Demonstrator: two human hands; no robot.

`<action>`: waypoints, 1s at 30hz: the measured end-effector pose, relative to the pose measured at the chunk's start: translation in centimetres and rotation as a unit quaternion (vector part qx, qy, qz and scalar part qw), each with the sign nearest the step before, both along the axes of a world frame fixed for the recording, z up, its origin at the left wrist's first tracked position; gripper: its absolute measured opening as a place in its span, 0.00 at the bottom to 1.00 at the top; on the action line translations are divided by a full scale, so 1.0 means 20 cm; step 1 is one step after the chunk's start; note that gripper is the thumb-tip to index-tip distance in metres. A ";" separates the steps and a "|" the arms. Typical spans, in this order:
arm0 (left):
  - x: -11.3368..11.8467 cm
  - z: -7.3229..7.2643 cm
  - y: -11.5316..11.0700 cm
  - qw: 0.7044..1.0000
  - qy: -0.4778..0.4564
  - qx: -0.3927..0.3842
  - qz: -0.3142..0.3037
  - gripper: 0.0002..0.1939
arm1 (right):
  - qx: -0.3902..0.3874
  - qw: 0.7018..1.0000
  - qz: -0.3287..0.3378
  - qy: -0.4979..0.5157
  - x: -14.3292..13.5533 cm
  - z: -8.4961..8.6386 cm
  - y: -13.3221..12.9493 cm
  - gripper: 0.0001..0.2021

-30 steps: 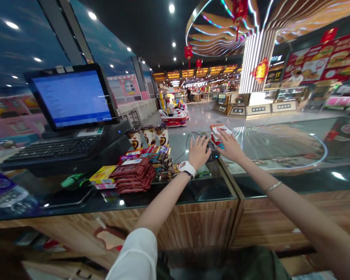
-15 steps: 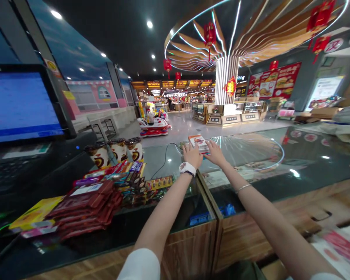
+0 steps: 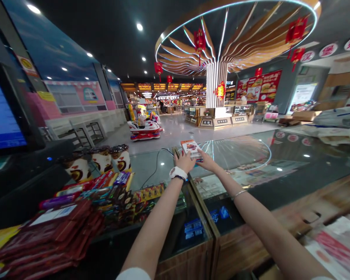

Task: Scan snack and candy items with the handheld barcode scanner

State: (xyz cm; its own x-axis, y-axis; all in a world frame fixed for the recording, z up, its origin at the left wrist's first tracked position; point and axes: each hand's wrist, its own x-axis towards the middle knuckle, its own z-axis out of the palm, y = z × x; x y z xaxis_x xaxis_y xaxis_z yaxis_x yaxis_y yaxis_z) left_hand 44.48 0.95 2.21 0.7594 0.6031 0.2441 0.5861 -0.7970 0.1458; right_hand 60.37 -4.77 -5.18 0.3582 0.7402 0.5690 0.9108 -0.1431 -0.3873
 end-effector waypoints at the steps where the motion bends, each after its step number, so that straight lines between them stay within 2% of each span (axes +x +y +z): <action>1: 0.00 0.00 0.00 1.000 0.000 -0.002 -0.006 0.30 | -0.003 1.000 -0.003 0.018 -0.01 0.01 0.00 0.33; 6: -0.02 0.02 -0.01 1.000 0.007 0.012 -0.026 0.23 | -0.014 0.998 -0.040 0.042 -0.07 0.08 -0.05 0.23; 12: -0.04 0.03 -0.09 0.999 -0.004 0.026 -0.018 0.22 | -0.053 0.988 -0.142 -0.042 -0.14 0.15 -0.15 0.16; 15: -0.05 0.01 -0.13 0.998 -0.033 0.049 -0.011 0.21 | -0.052 0.982 -0.163 -0.077 -0.15 0.16 -0.19 0.14; 22: -0.14 0.04 -0.17 0.992 -0.101 0.069 0.009 0.22 | 0.051 0.979 -0.124 -0.155 -0.17 0.17 -0.23 0.13; 26: -0.28 0.04 -0.15 0.985 -0.141 0.101 -0.016 0.23 | 0.102 0.973 -0.086 -0.189 -0.25 0.19 -0.24 0.13; 30: -0.46 0.04 -0.12 0.975 -0.158 0.149 -0.037 0.25 | 0.124 0.967 -0.037 -0.218 -0.37 0.24 -0.25 0.12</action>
